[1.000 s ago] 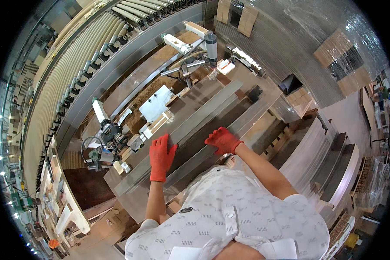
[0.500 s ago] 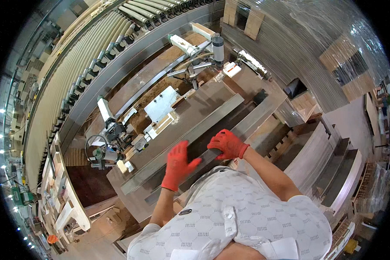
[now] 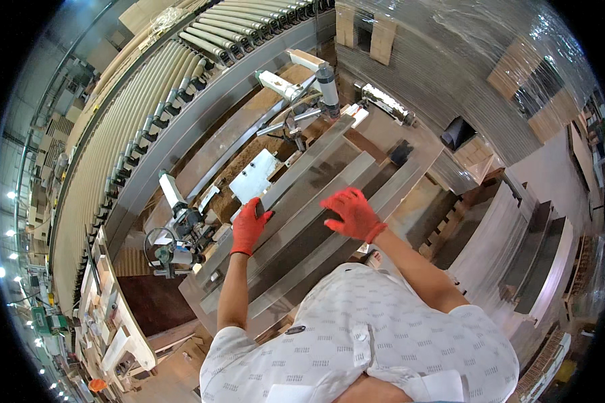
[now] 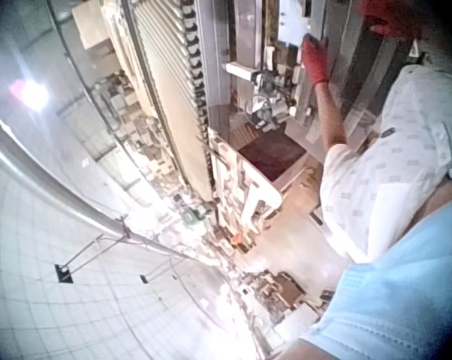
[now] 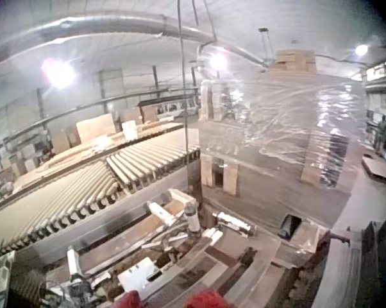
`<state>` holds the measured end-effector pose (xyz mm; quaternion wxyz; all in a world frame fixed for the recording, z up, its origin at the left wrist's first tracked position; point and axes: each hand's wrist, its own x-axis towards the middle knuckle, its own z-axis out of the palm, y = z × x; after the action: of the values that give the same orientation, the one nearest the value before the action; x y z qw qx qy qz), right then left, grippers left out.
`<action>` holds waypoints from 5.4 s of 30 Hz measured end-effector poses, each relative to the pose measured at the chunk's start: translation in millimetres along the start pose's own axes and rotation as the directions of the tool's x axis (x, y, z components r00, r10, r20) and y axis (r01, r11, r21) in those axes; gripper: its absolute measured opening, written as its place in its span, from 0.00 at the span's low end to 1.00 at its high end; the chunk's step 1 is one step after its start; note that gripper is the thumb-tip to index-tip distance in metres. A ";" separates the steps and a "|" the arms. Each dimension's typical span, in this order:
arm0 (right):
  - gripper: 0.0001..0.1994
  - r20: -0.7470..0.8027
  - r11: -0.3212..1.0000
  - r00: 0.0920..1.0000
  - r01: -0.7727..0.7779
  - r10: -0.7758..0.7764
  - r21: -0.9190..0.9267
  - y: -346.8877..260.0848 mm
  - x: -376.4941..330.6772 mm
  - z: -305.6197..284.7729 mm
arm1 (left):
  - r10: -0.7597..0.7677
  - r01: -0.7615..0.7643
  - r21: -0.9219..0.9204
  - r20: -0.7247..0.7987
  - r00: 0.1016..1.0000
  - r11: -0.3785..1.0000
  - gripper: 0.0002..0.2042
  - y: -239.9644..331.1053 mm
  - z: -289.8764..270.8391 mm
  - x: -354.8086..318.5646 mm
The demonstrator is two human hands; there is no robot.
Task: The person picks up wood panels one by one from a stack and feeds them into a woodworking machine, then moves the processed panels to another stack.
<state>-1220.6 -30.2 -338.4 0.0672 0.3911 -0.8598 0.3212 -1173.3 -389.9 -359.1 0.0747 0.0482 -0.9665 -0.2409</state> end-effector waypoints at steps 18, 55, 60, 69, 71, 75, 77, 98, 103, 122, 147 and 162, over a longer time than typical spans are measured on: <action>0.25 0.226 0.995 0.969 -0.089 0.096 -0.041 25.6 -52.7 43.7 | -0.008 0.002 0.188 0.031 0.999 0.982 0.21 -56.4 25.9 18.4; 0.35 0.565 0.954 0.815 0.257 -0.128 -0.155 38.5 -33.7 42.7 | -0.568 0.374 0.491 0.339 0.750 0.787 0.45 -37.9 78.0 91.5; 0.35 0.531 0.959 0.835 0.250 -0.143 -0.135 47.5 -38.4 45.9 | -0.562 0.382 0.465 0.349 0.750 0.799 0.47 -31.4 77.5 93.1; 0.34 0.497 0.955 0.852 0.263 -0.163 -0.137 48.4 -43.8 45.9 | -0.567 0.343 0.514 0.379 0.731 0.786 0.47 -41.2 84.2 92.5; 0.35 0.510 0.955 0.848 0.254 -0.144 -0.153 48.5 -44.9 46.7 | -0.551 0.332 0.507 0.376 0.745 0.795 0.47 -39.9 85.5 94.5; 0.35 0.556 0.964 0.823 0.228 -0.116 -0.136 46.4 -41.2 44.0 | -0.552 0.367 0.455 0.388 0.738 0.811 0.47 -36.3 83.2 97.5; 0.35 0.577 0.967 0.810 0.216 -0.101 -0.134 43.1 -37.9 40.9 | -0.568 0.378 0.460 0.403 0.718 0.803 0.47 -38.5 80.7 96.2; 0.35 0.525 0.957 0.846 0.225 -0.099 -0.182 43.7 -32.7 57.9 | -0.492 0.336 0.438 0.314 0.812 0.834 0.45 -41.2 80.9 94.6; 0.36 0.539 0.944 0.838 0.239 -0.082 -0.228 34.7 -19.1 57.4 | -0.482 0.345 0.423 0.274 0.832 0.838 0.44 -55.6 79.7 97.2; 0.36 0.530 0.937 0.846 0.233 -0.064 -0.259 40.6 -30.2 62.9 | -0.356 0.266 0.346 0.229 0.906 0.900 0.40 -49.5 80.3 77.5; 0.33 0.559 0.926 0.821 0.293 -0.117 -0.237 1.8 -59.3 69.6 | -0.152 0.131 0.249 0.066 0.986 0.960 0.26 -56.3 93.1 56.6; 0.34 0.509 0.929 0.842 0.315 -0.181 -0.191 0.0 -53.0 77.8 | 0.186 -0.173 -0.153 0.078 0.979 0.973 0.22 -29.7 60.2 35.8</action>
<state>-1173.8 -43.9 -418.9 -0.0559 0.5548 -0.8259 0.0828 -1217.0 -393.0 -421.4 0.0550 -0.0561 -0.9491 -0.3050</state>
